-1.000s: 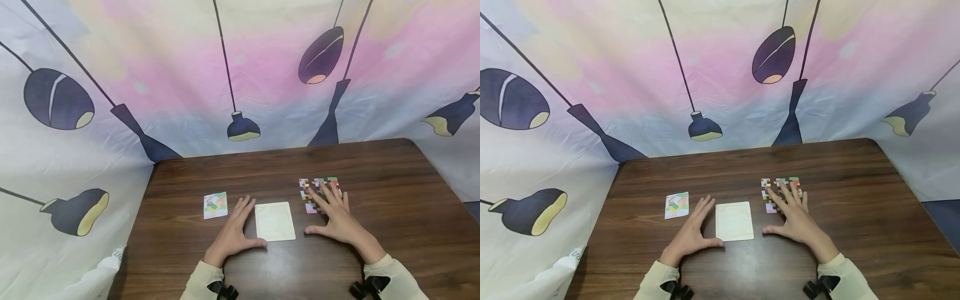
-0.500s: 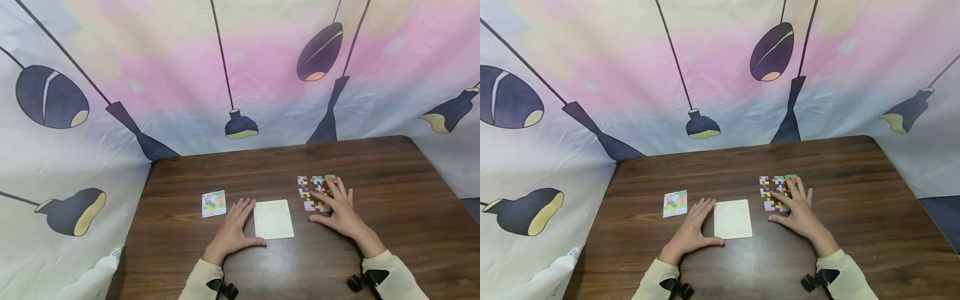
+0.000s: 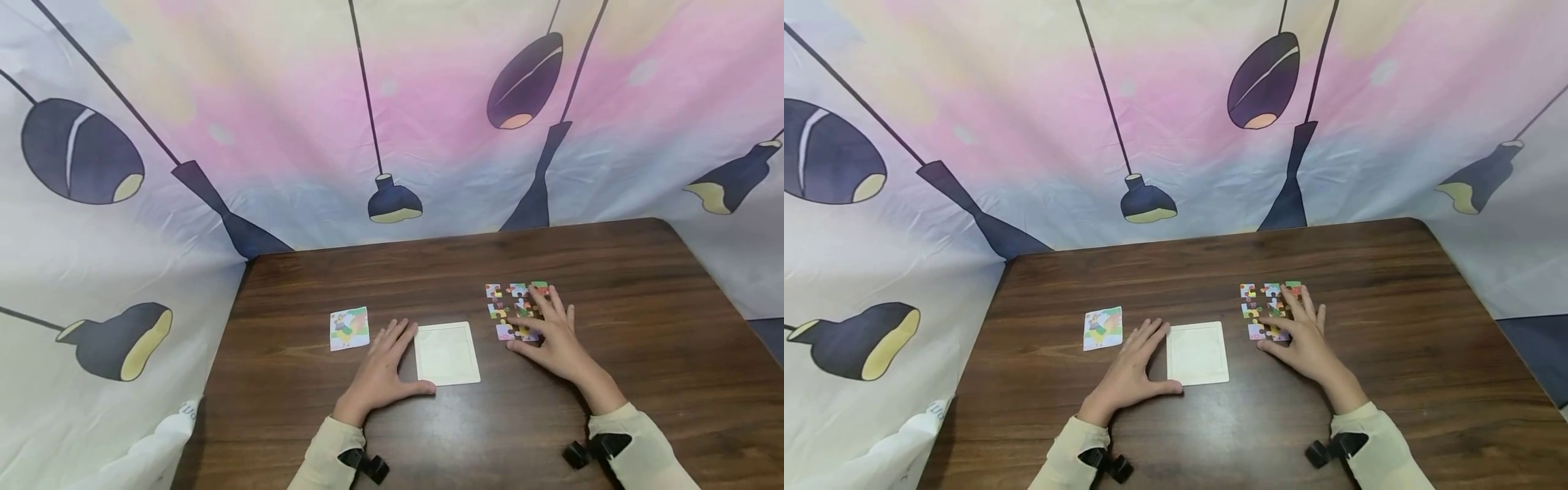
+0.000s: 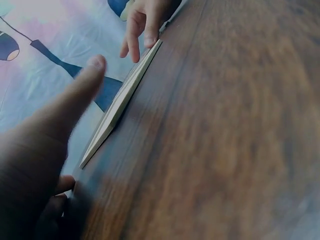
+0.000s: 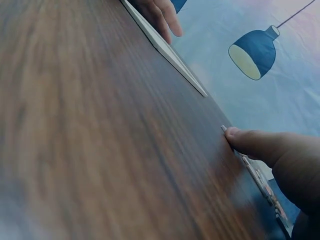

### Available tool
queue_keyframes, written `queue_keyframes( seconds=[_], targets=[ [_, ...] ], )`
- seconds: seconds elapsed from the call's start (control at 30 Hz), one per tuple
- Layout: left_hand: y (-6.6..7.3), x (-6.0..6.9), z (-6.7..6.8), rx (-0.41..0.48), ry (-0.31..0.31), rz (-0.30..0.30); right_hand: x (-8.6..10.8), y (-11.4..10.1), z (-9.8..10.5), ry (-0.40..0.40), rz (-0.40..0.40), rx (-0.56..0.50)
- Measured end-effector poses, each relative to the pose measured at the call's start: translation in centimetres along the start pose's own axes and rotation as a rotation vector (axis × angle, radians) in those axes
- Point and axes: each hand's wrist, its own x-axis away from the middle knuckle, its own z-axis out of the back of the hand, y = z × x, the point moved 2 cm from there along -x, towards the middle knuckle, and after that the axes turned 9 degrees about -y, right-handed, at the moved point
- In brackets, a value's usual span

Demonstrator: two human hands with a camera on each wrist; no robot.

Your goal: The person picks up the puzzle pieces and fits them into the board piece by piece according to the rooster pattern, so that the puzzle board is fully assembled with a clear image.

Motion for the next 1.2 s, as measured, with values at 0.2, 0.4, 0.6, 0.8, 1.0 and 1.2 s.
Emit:
queue_keyframes(
  seconds=[0.2, 0.4, 0.6, 0.8, 1.0, 1.2],
  targets=[
    [0.0, -0.3, 0.0, 0.008, -0.003, 0.011, -0.2, -0.2, -0.1, -0.017, -0.007, -0.016],
    [0.3, -0.1, -0.2, 0.010, -0.010, 0.011, 0.0, -0.8, -0.3, -0.029, 0.013, 0.024],
    [0.2, -0.1, -0.1, 0.000, -0.007, 0.007, -0.1, -1.3, -0.6, -0.014, 0.030, 0.050],
    [0.0, -0.4, 0.0, -0.012, -0.008, -0.003, -0.6, -1.6, -0.7, 0.056, 0.089, 0.047],
    [0.0, -0.4, 0.1, -0.009, -0.019, 0.010, -0.9, -2.2, -1.2, 0.096, 0.159, 0.082],
    [0.1, -0.2, -0.1, -0.012, -0.030, 0.012, -1.1, -3.2, -2.0, 0.119, 0.172, 0.113]
  ],
)
